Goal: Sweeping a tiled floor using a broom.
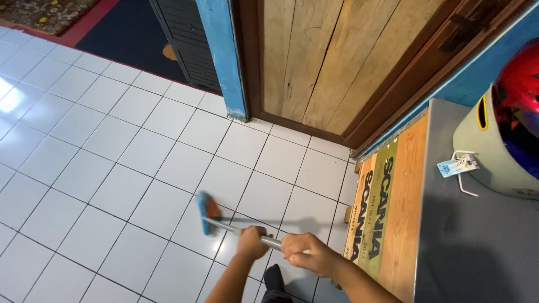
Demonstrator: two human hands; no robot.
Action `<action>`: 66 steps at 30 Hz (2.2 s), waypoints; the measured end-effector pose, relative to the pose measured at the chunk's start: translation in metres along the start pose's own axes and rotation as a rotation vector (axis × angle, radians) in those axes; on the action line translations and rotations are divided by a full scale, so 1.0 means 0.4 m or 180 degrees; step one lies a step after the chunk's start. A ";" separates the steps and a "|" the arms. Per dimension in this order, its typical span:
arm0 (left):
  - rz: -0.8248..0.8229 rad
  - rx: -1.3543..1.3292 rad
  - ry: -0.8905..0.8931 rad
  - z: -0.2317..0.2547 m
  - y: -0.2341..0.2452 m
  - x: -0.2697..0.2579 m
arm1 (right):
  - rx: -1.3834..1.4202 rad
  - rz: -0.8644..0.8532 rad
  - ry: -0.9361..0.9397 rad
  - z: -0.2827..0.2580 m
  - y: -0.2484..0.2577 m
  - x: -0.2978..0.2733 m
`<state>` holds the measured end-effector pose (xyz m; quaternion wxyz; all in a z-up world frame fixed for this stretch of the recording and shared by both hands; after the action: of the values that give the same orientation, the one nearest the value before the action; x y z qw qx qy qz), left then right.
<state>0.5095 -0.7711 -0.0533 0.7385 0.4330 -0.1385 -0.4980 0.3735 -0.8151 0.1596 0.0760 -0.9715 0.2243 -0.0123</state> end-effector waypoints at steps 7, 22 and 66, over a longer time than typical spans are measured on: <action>0.0159 -0.0048 -0.0181 0.093 0.062 0.102 | -0.0177 0.0431 0.0406 -0.038 0.136 0.012; 0.0086 -0.2110 -0.1801 0.728 -0.130 0.413 | -0.2132 0.0513 0.0465 -0.350 0.407 0.081; 0.1492 -0.1101 -0.0016 0.271 0.260 0.874 | -0.1719 -0.1646 0.0814 -0.317 0.313 0.797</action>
<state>0.6673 -1.1114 0.0118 0.8959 0.2556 -0.1496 -0.3312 0.5983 -1.0839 0.2623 -0.2164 -0.9716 -0.0250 -0.0925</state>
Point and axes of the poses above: each hand's wrist, its own x-axis towards the middle knuckle, its own y-axis out of the back of the hand, z = x × y, the point moved 9 cm from there along x, towards the middle knuckle, and after that the axes turned 10 degrees about z, right-handed, at the moved point
